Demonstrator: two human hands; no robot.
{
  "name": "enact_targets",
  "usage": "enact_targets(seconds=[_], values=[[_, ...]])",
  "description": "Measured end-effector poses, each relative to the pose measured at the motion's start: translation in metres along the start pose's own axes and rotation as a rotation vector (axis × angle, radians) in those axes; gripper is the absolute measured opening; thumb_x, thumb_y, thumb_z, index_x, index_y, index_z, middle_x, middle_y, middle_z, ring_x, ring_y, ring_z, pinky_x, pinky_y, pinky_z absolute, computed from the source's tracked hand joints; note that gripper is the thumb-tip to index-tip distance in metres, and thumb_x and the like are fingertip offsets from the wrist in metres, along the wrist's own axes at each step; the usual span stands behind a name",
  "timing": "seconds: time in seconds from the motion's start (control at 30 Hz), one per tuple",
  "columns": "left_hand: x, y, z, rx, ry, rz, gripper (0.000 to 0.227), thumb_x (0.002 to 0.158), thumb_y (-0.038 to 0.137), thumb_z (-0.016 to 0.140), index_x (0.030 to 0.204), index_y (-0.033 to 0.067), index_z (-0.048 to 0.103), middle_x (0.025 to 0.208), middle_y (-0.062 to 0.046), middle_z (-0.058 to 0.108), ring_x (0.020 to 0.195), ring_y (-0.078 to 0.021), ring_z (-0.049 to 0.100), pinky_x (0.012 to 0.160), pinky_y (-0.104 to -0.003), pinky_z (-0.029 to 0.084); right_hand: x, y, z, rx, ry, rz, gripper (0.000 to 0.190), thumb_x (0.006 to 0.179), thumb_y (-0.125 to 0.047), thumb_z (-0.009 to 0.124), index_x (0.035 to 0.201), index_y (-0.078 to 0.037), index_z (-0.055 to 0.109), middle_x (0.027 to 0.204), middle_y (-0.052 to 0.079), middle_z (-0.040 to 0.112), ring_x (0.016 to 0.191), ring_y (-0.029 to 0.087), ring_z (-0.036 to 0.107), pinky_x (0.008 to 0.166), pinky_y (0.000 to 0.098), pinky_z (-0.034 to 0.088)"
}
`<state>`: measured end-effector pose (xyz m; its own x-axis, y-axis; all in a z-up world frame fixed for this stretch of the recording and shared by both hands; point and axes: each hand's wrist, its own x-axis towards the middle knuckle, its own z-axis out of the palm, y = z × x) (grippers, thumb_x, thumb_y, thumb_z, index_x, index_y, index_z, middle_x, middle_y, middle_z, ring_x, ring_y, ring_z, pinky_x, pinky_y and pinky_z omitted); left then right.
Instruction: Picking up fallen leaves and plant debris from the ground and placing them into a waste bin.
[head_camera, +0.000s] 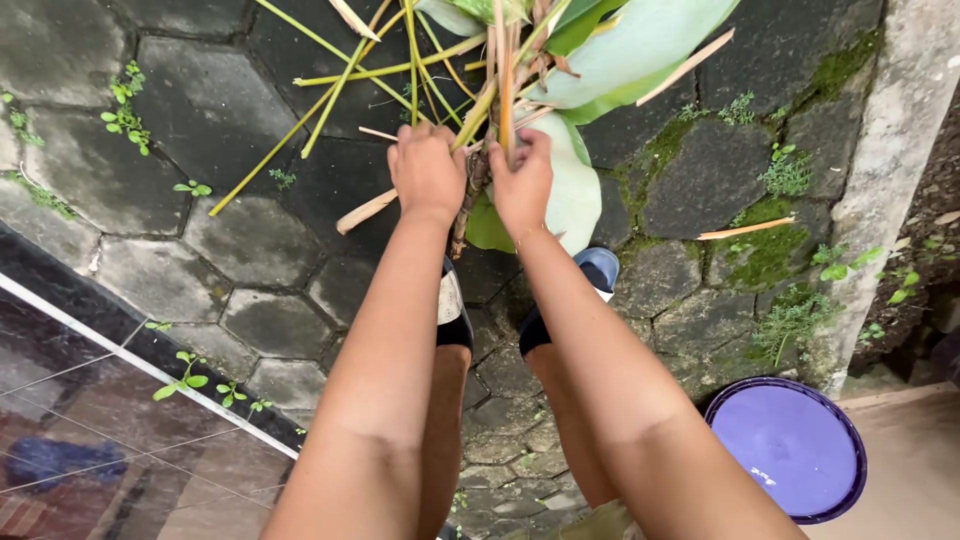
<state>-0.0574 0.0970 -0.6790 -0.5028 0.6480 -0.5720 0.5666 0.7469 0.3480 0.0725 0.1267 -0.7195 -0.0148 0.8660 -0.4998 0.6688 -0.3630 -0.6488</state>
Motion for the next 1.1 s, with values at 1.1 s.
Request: enact_targets(seconds=[1.1], values=[[-0.278, 0.174, -0.35, -0.472, 0.324, 0.408, 0.016, 0.087, 0.009, 0.073, 0.101, 0.0001, 0.073, 0.1, -0.014, 0.062, 0.098, -0.0357, 0.059, 0.087, -0.046, 0.049, -0.218, -0.284, -0.289, 0.396, -0.132, -0.111, 0.016, 0.096, -0.015, 0.073, 0.096, 0.0, 0.067, 0.093, 0.004, 0.066, 0.084, 0.01, 0.063, 0.074, 0.0256, 0.054]])
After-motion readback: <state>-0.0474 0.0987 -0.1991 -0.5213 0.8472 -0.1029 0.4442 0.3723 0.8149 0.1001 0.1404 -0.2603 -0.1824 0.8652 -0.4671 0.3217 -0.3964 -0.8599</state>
